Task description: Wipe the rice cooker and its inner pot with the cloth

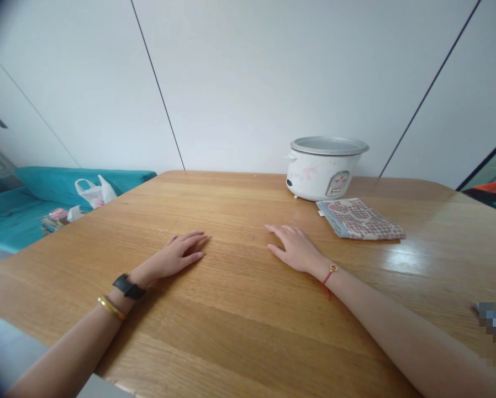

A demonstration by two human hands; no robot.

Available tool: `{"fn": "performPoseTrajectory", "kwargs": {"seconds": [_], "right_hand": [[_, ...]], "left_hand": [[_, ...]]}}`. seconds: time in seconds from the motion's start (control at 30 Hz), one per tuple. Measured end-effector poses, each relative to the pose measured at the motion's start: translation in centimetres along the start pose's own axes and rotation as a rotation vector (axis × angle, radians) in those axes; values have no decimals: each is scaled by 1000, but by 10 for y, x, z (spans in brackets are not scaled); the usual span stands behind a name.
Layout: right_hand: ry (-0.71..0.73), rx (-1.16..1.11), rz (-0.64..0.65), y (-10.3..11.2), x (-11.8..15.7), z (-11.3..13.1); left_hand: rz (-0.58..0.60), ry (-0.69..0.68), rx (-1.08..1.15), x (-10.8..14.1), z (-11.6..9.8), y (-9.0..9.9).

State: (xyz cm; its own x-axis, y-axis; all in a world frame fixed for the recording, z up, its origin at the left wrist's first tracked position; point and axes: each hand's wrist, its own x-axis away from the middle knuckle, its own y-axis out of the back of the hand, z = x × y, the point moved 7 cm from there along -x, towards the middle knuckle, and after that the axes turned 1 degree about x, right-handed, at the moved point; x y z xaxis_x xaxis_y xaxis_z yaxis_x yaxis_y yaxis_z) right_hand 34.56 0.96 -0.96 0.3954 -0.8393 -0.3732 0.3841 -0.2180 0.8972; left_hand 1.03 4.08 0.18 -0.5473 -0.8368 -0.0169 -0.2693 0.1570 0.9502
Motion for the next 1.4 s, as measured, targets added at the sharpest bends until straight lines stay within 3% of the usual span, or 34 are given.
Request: {"fn": "performPoseTrajectory", "kwargs": {"seconds": [1.4], "right_hand": [[-13, 18, 7, 0, 0, 0]], "left_hand": [[59, 10, -1, 1, -6, 2]]}}
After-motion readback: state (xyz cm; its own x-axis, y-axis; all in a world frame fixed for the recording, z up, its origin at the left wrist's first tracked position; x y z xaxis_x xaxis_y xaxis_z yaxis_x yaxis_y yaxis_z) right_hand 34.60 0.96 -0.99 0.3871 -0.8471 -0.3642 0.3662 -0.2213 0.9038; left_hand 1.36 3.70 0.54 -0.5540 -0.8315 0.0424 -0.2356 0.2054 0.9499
